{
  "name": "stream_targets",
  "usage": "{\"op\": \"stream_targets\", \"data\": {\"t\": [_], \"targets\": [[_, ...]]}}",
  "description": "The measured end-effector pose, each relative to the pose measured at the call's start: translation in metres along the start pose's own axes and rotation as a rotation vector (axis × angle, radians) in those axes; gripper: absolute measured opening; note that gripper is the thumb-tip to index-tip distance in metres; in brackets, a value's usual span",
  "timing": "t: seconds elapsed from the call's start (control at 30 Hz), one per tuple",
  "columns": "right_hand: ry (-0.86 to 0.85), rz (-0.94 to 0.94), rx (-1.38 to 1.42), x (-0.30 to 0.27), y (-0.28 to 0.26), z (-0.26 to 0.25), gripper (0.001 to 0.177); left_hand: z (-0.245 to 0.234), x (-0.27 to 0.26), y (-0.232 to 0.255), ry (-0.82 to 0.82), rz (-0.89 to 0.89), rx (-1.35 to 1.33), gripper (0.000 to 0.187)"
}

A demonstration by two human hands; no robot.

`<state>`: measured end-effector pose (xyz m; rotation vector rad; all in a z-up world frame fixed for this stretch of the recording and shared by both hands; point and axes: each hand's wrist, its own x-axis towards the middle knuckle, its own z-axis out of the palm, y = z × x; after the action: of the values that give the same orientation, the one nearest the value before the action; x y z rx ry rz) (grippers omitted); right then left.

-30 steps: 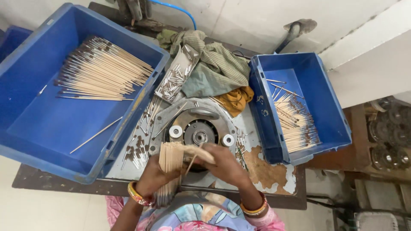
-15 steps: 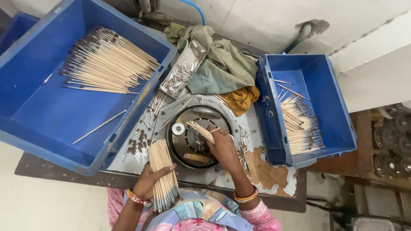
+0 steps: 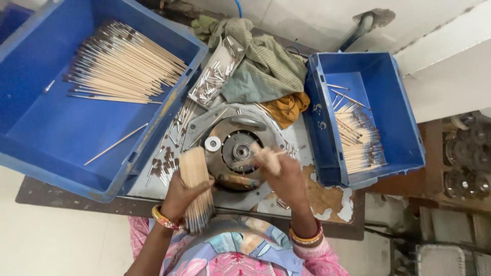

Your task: Feeding raw sticks into an incense processing machine and collecting the finished products into plastic bins.

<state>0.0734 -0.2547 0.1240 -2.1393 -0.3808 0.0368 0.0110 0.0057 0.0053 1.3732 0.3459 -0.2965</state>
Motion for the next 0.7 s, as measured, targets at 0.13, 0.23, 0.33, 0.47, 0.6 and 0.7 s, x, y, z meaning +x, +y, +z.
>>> {"op": "stream_targets", "data": {"t": [0.13, 0.23, 0.33, 0.47, 0.6, 0.7], "targets": [[-0.059, -0.216, -0.528, 0.023, 0.060, 0.027, 0.030, 0.002, -0.001, -0.017, -0.061, -0.051, -0.282, 0.033], [-0.100, -0.089, -0.485, 0.030, 0.073, 0.045, 0.023, 0.007, -0.012, -0.002, -0.010, -0.233, -0.519, 0.046], [-0.118, -0.108, -0.506, 0.027, 0.085, 0.053, 0.033, 0.003, -0.016, -0.024, -0.037, -0.258, -0.578, 0.042], [-0.029, -0.197, -0.449, 0.019, 0.079, 0.052, 0.041, -0.003, -0.011, -0.060, -0.106, -0.124, -0.347, 0.038], [-0.133, 0.187, -0.093, 0.014, 0.039, 0.026, 0.015, 0.001, -0.003, -0.053, -0.197, -0.006, -0.504, 0.038], [-0.368, 0.324, 0.370, 0.016, 0.042, 0.025, 0.022, 0.019, -0.012, 0.006, -0.217, -0.156, -0.573, 0.045]]}}
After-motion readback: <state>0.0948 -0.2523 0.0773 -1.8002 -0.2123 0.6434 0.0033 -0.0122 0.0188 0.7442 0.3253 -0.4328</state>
